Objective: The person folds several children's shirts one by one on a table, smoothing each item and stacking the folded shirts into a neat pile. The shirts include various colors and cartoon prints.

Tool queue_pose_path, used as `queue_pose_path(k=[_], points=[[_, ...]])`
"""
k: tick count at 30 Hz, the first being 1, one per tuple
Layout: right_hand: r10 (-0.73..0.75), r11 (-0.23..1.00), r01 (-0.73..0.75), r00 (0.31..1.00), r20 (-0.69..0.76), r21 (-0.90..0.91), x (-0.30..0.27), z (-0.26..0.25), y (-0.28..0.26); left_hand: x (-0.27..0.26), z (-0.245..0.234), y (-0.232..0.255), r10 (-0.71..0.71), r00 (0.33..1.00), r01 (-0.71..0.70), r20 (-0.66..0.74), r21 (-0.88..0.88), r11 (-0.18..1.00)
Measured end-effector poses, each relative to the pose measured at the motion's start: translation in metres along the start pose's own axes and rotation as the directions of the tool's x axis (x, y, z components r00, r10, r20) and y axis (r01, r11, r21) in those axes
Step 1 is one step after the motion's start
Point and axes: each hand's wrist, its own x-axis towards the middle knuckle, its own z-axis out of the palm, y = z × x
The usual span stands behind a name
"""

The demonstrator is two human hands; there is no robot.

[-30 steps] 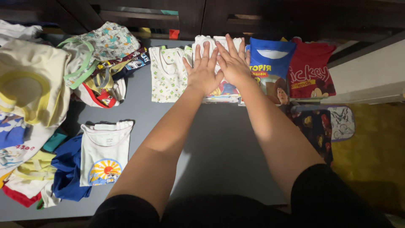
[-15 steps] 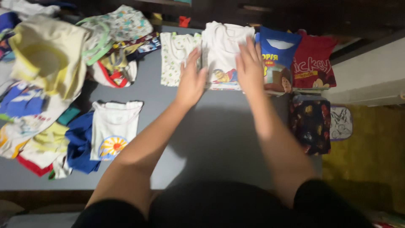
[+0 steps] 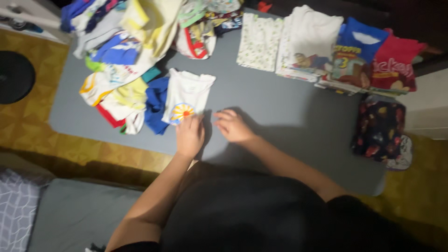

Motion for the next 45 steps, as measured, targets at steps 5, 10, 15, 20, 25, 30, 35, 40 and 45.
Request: queue_pose_path(k=[5,10,15,20,25,30,35,40,45], points=[[0.038,0.999,-0.037,0.998,-0.043,0.017,0.044,0.033,-0.001,0.027,-0.024,-0.029,-0.086,0.968,0.135,-0.236,0.197,0.971],[0.127,0.99,-0.121,0.989,-0.08,0.079,0.067,0.052,-0.016,0.042,-0.035,-0.053,-0.382,0.922,0.383,-0.065,-0.002,0.924],[0.353,0.912,-0.301,0.922,-0.159,0.28,0.074,0.056,-0.058,0.04,-0.059,-0.059,-0.06,0.965,0.078,-0.254,0.057,0.995],[0.759,0.455,-0.562,0.65,0.029,0.691,0.087,0.046,-0.053,0.034,-0.069,-0.023,0.389,0.921,-0.381,0.024,-0.15,0.912],[0.701,0.611,-0.559,0.711,-0.056,0.56,0.051,-0.007,0.001,0.023,-0.065,-0.002,0.483,0.873,-0.459,0.065,-0.218,0.861],[0.745,0.39,0.098,0.551,-0.376,0.916,-0.003,-0.078,-0.001,0.039,-0.059,-0.008,0.425,0.877,-0.414,0.224,-0.096,0.905],[0.586,0.543,0.258,0.564,-0.581,0.799,-0.039,-0.168,-0.014,0.053,-0.041,0.014,0.544,0.838,-0.499,0.05,-0.332,0.8],[0.68,0.433,0.209,0.563,-0.47,0.877,-0.074,-0.215,-0.027,0.051,-0.016,0.065,0.462,0.763,-0.004,0.452,-0.712,0.702],[0.559,0.304,-0.209,0.829,0.004,0.93,-0.083,-0.242,-0.038,0.042,-0.006,0.121,0.496,0.756,0.073,0.427,-0.809,0.583]])
